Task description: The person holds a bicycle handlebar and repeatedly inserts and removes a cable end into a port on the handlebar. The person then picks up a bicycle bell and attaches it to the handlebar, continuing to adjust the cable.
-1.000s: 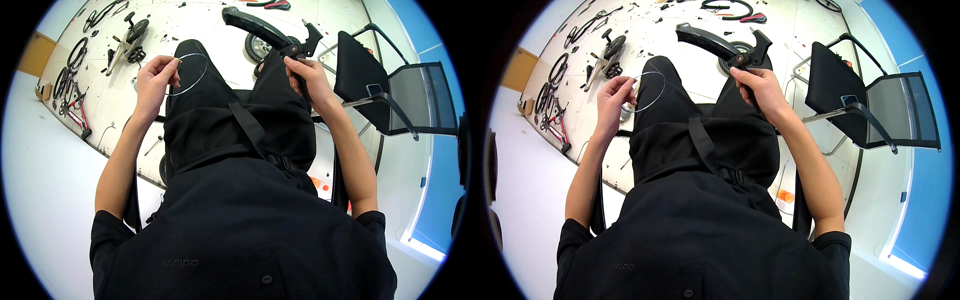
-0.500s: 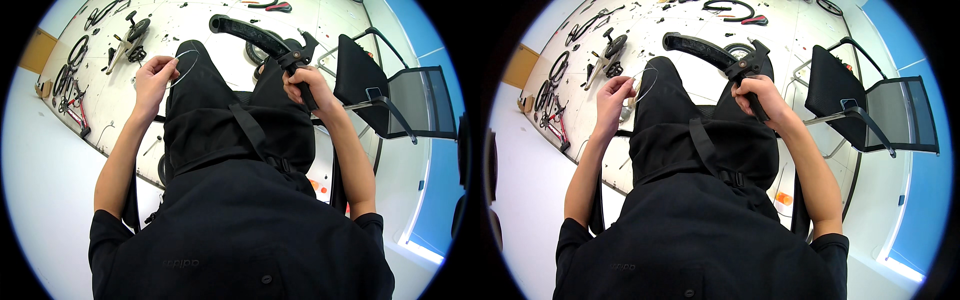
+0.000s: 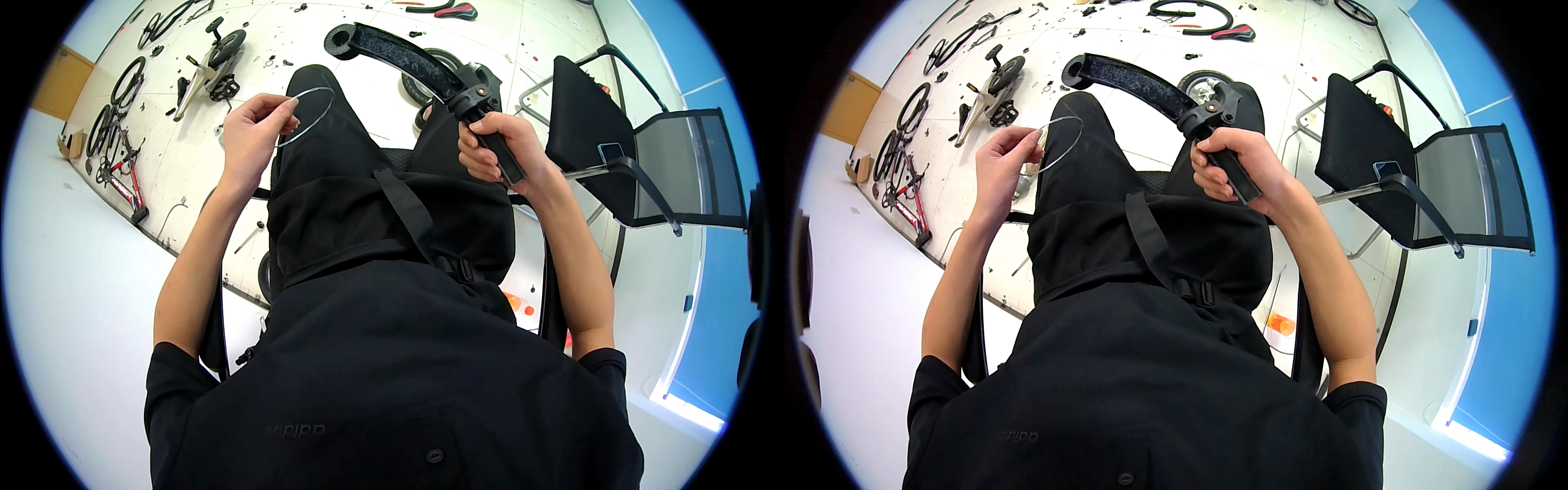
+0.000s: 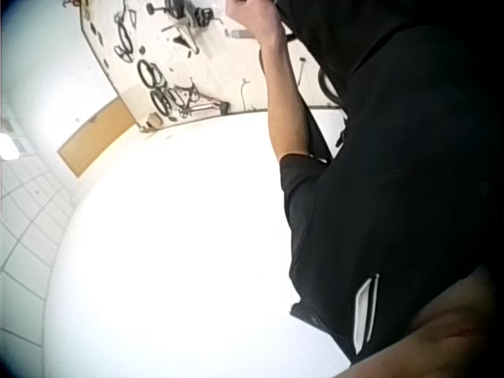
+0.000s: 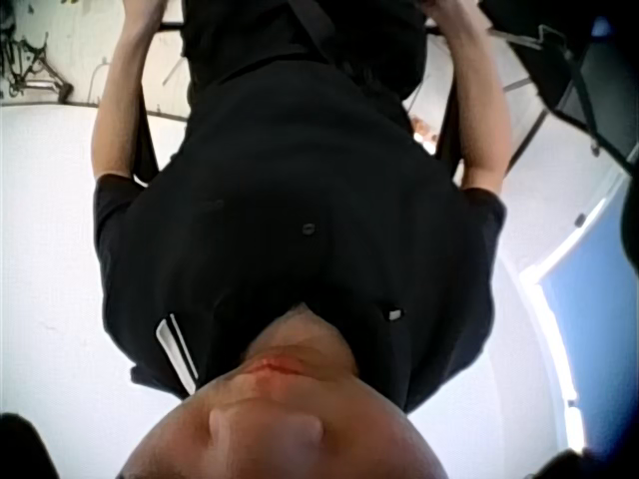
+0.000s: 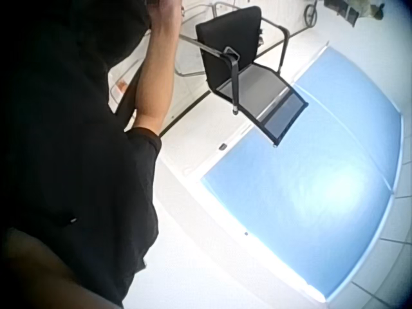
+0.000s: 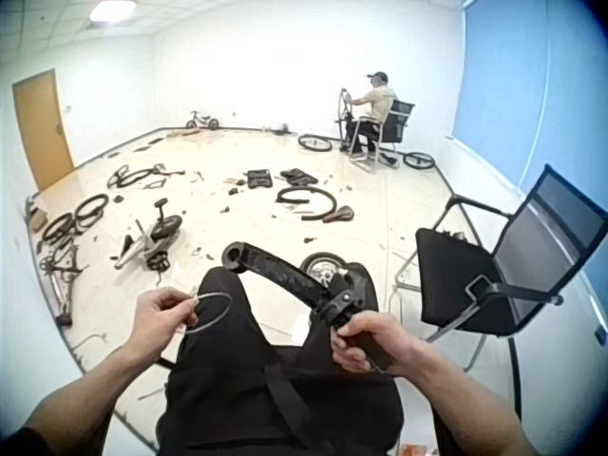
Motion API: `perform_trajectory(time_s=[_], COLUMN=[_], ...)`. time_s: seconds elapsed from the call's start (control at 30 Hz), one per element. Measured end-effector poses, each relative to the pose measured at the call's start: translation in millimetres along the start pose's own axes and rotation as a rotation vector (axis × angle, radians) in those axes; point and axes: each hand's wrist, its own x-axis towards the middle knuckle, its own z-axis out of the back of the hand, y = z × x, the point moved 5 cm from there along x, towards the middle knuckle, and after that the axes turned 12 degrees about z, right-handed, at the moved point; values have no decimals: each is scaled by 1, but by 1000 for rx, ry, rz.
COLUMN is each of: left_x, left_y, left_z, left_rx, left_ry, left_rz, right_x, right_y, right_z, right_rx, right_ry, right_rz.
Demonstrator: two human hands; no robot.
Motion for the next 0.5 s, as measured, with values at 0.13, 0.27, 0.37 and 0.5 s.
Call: perform_trajectory(time_s=[0.13, 0.27, 0.37, 0.5], left_x=[0, -1, -2, -4], left_y=[0, 0, -1, -3], left_z=[2, 3, 1, 0], left_rx=[5, 10, -27, -11], left_ry=[-16, -28, -18, -3], left_rz=[-4, -9, -30, -53], right_x=[-1, -2, -2, -1], right_y=[-2, -5, -8, -10], right_z=[-1, -8, -12, -15], right_rx=[69, 127, 186, 218], right_ry=[38, 73, 90, 87], right_rz=[-49, -91, -95, -102])
